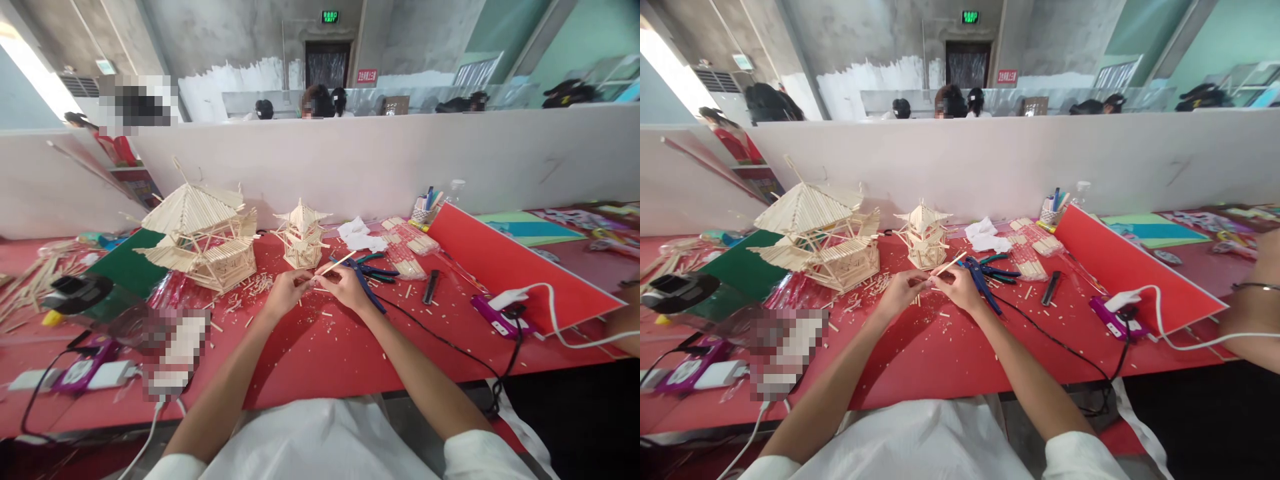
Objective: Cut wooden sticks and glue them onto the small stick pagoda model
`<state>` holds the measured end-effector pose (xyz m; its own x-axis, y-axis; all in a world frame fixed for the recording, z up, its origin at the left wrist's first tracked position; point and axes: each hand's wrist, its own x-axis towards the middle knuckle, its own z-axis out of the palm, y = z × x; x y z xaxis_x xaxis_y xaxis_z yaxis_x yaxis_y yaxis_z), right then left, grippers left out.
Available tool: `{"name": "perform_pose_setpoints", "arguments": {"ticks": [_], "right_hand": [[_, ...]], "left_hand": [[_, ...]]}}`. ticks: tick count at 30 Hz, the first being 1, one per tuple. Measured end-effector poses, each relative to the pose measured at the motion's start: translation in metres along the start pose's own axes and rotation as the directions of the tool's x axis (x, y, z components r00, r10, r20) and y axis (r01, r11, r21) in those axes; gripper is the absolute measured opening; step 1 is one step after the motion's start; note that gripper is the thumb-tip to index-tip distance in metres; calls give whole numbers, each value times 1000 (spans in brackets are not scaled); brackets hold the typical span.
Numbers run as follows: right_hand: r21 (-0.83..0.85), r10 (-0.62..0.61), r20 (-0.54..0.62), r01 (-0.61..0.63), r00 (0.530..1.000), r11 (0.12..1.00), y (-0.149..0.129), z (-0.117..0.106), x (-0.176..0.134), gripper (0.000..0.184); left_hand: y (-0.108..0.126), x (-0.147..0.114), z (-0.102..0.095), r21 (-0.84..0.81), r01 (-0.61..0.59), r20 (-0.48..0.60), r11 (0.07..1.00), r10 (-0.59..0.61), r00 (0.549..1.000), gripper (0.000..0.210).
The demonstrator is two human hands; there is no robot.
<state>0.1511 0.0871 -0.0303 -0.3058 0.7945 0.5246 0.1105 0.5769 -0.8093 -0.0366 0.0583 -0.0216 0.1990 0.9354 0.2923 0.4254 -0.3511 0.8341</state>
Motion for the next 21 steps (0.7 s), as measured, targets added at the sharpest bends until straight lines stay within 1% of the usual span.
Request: {"name": "perform_pose_setpoints", "arguments": {"ticks": [6, 9, 13, 17, 19, 21], "right_hand": [[-19, -21, 38, 22, 999, 1000, 1, -1, 1, 13], [-40, -26, 29, 27, 999, 999, 0, -1, 1, 13], [-10, 29, 7, -29, 1000, 1000, 0, 0, 1, 17], [54, 96, 37, -98, 995, 994, 3, 2, 1, 23], [103, 124, 41, -127, 991, 986, 5, 3, 1, 26], [161, 133, 41, -138, 990, 977, 7, 3, 3, 27]], "left_hand": [[-1, 1, -1, 5, -13, 32, 1000, 13, 999, 25], [-1, 0, -1, 12, -2, 45, 1000, 2, 999, 26], [1, -1, 0, 16, -6, 43, 1000, 5, 999, 25], [2, -1, 0, 3, -40, 51, 999, 40, 998, 23], [2, 0, 0, -39, -18, 64, 999, 21, 998, 26], [3, 0, 0, -120, 28, 76, 992, -18, 997, 30]]}}
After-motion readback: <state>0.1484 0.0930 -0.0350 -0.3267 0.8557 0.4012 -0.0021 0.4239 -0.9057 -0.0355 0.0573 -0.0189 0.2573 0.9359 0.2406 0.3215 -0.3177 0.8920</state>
